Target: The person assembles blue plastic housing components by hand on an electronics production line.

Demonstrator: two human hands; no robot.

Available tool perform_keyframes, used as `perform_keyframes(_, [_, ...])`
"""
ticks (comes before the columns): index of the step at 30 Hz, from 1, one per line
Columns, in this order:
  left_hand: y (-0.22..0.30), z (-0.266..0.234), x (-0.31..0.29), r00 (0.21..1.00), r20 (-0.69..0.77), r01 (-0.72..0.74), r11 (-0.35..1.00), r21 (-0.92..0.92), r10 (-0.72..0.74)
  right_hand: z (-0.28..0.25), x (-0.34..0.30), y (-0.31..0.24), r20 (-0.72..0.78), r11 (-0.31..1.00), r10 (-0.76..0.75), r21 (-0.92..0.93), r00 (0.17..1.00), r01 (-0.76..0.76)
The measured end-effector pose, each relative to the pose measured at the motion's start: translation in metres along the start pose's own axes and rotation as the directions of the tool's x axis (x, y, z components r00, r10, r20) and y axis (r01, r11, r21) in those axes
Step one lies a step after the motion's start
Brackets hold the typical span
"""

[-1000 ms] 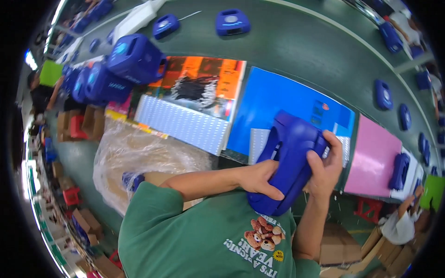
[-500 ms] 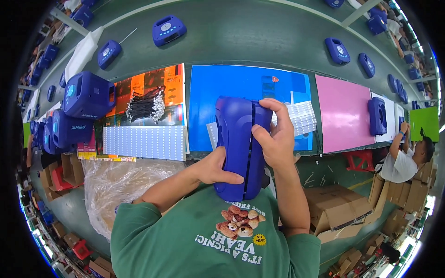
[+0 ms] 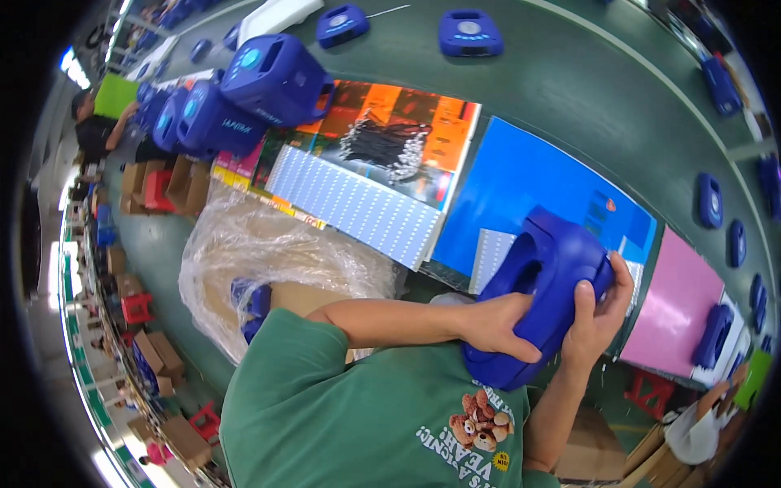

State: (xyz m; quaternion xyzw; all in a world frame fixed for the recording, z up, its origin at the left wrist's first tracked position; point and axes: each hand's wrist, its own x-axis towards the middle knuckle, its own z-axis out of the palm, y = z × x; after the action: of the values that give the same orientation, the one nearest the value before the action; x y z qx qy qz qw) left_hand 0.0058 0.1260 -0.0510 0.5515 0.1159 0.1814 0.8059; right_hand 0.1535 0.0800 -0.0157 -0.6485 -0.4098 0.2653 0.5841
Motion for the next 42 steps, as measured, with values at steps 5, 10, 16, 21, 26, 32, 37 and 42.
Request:
perform_keyframes(5, [-0.01,0.003,0.006,0.994,-0.091,0.062,0.998,-0.011,-0.063,0.016,0.004,-0.016,0.216,0.705,-0.248,-0.628,0.944,0.329])
perform_keyframes(10, [-0.018,0.004,0.012,0.991,-0.061,0.128,0.982,0.141,-0.12,0.02,0.027,-0.017,0.278,0.631,-0.201,-0.696,0.939,0.341])
perform_keyframes(16, [-0.024,-0.005,0.01,0.994,-0.09,0.082,0.985,0.151,-0.069,0.03,0.033,-0.014,0.323,0.493,-0.275,-0.761,0.906,0.421])
perform_keyframes(21, [-0.01,-0.011,0.001,0.994,-0.019,0.108,0.994,-0.003,-0.108,0.016,0.083,-0.002,0.152,0.378,-0.34,-0.881,0.928,0.283])
perform_keyframes(26, [0.0,-0.026,-0.007,1.0,0.02,-0.016,0.947,-0.322,0.023,-0.055,0.096,0.077,-0.069,0.911,-0.019,-0.411,0.997,-0.011])
perform_keyframes(32, [-0.007,-0.031,-0.005,0.992,0.037,-0.022,0.459,-0.888,0.119,-0.045,-0.029,0.105,0.497,0.501,0.401,0.584,0.77,-0.638])
perform_keyframes(37, [-0.008,-0.049,-0.006,0.997,-0.041,0.007,0.659,-0.752,-0.058,-0.052,-0.027,0.081,0.385,0.613,0.469,0.506,0.795,-0.607])
perform_keyframes(42, [-0.012,-0.05,0.006,0.94,-0.334,-0.098,0.877,-0.471,-0.075,-0.029,-0.016,0.004,0.069,0.931,0.299,0.196,0.952,-0.307])
